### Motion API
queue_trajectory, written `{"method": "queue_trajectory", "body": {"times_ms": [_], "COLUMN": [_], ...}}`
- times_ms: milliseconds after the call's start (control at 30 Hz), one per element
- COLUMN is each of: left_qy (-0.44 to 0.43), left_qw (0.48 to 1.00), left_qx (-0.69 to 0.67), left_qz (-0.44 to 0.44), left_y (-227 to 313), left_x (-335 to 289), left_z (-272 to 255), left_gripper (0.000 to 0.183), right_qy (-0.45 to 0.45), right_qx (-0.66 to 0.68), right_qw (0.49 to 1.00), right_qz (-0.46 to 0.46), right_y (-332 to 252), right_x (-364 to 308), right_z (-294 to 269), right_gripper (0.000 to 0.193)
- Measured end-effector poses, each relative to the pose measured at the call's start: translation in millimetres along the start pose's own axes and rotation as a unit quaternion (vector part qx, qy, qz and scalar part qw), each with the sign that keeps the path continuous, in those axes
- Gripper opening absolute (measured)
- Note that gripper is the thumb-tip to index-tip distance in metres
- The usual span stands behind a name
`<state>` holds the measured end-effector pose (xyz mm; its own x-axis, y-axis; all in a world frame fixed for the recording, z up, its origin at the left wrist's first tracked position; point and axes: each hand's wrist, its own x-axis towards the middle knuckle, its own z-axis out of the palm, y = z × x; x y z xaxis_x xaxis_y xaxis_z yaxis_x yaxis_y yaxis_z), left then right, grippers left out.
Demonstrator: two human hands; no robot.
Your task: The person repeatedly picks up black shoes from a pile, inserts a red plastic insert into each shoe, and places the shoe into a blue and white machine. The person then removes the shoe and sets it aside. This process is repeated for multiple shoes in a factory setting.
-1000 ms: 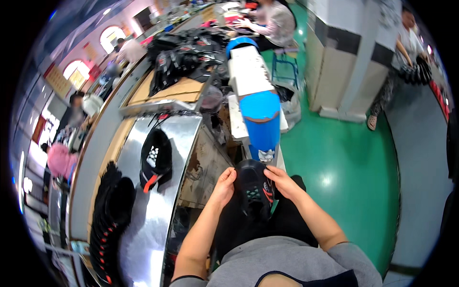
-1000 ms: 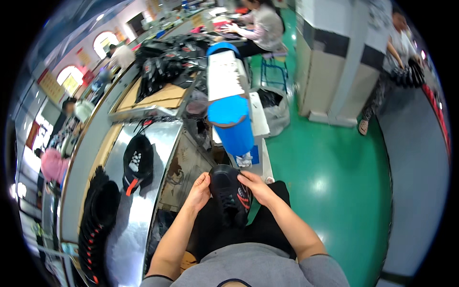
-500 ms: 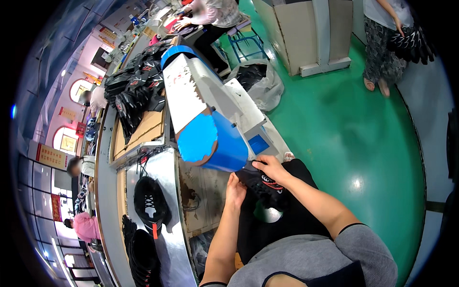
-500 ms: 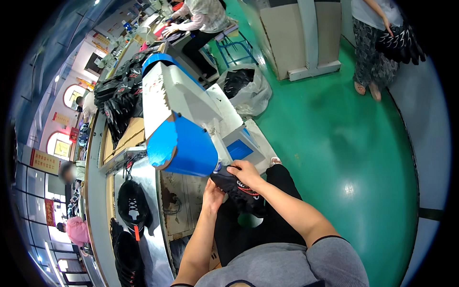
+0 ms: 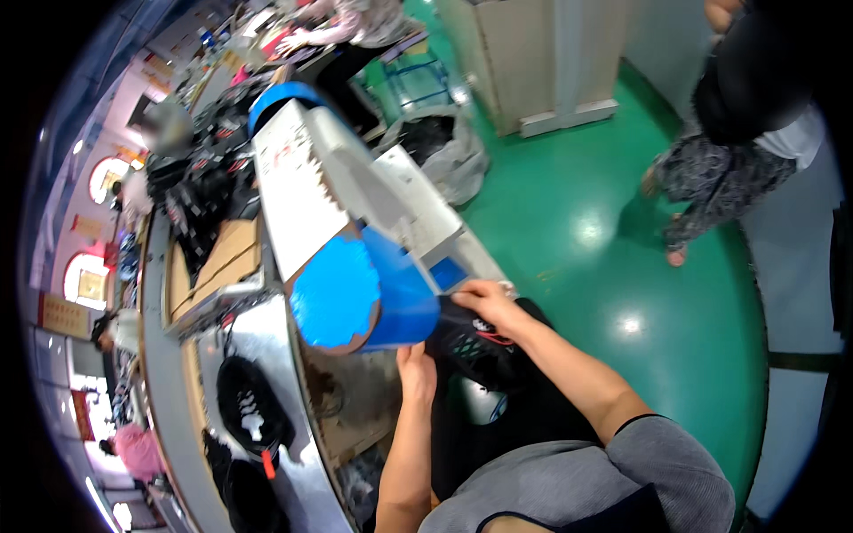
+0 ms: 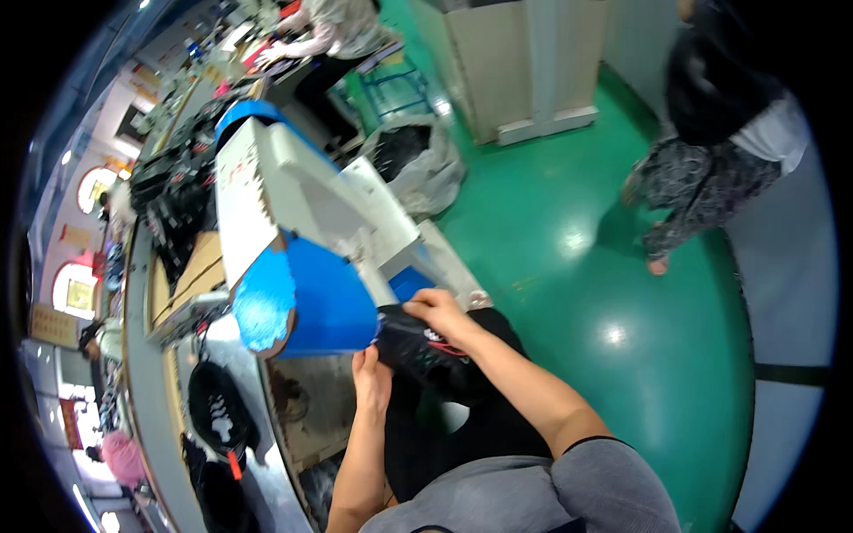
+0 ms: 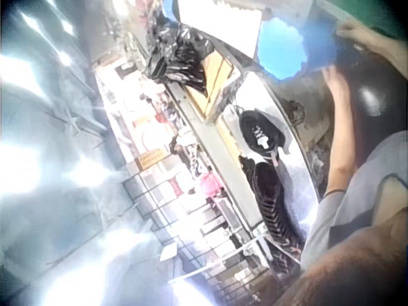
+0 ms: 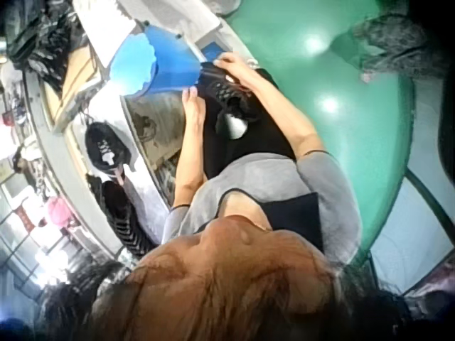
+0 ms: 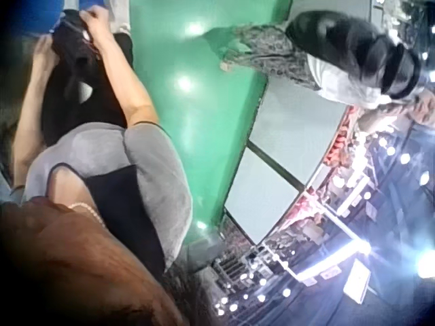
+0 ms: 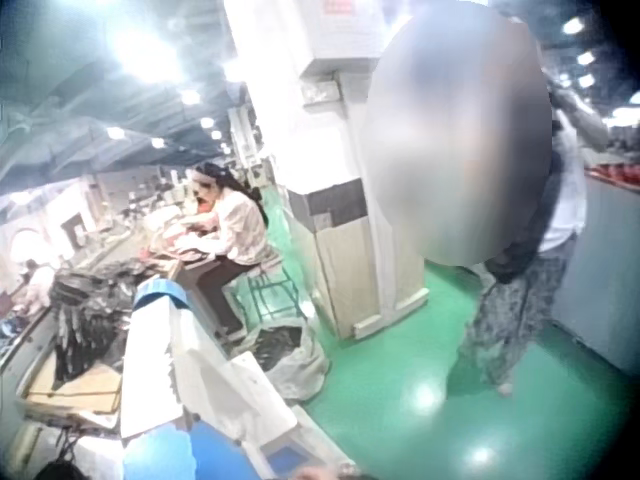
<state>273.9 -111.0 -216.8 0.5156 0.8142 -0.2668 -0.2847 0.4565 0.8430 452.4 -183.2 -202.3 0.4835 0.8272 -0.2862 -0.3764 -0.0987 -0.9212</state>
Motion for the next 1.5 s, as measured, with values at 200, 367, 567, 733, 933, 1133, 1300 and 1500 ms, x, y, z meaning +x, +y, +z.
{"method": "queue_trajectory", "body": {"times_ms": [200, 367, 567, 733, 933, 1133, 1300, 1500], "left_qy": [-0.066, -0.017, 0.020, -0.087, -0.016, -0.076, -0.244, -0.144], "left_qw": [0.990, 0.981, 0.885, 0.727, 0.800, 0.755, 0.664, 0.744], "left_qx": [-0.115, 0.028, 0.442, 0.623, 0.583, 0.639, 0.679, 0.606], "left_qz": [-0.051, -0.193, 0.141, 0.276, 0.138, 0.124, 0.196, 0.243], "left_y": [-21, 43, 105, 105, 50, 80, 100, 103], "left_x": [-11, -66, -145, -221, -224, -225, -213, -165], "left_z": [-17, -7, -21, 25, -7, -8, -8, -19], "left_gripper": [0.048, 0.047, 0.030, 0.055, 0.059, 0.055, 0.051, 0.044], "right_qy": [-0.006, -0.110, -0.041, 0.015, -0.036, 0.012, -0.125, -0.306], "right_qx": [-0.158, 0.132, 0.443, 0.428, 0.432, 0.095, -0.371, -0.489], "right_qw": [0.981, 0.976, 0.879, 0.898, 0.895, 0.995, 0.860, 0.771], "right_qz": [-0.114, 0.133, 0.172, 0.104, 0.107, -0.039, -0.327, -0.271], "right_y": [27, 27, 39, 32, 19, -2, -70, -64], "right_x": [15, -62, -113, -139, -168, -189, -214, -176], "right_z": [15, 29, 21, 5, 8, -16, 4, 20], "right_gripper": [0.019, 0.023, 0.005, 0.014, 0.028, 0.039, 0.044, 0.035]}}
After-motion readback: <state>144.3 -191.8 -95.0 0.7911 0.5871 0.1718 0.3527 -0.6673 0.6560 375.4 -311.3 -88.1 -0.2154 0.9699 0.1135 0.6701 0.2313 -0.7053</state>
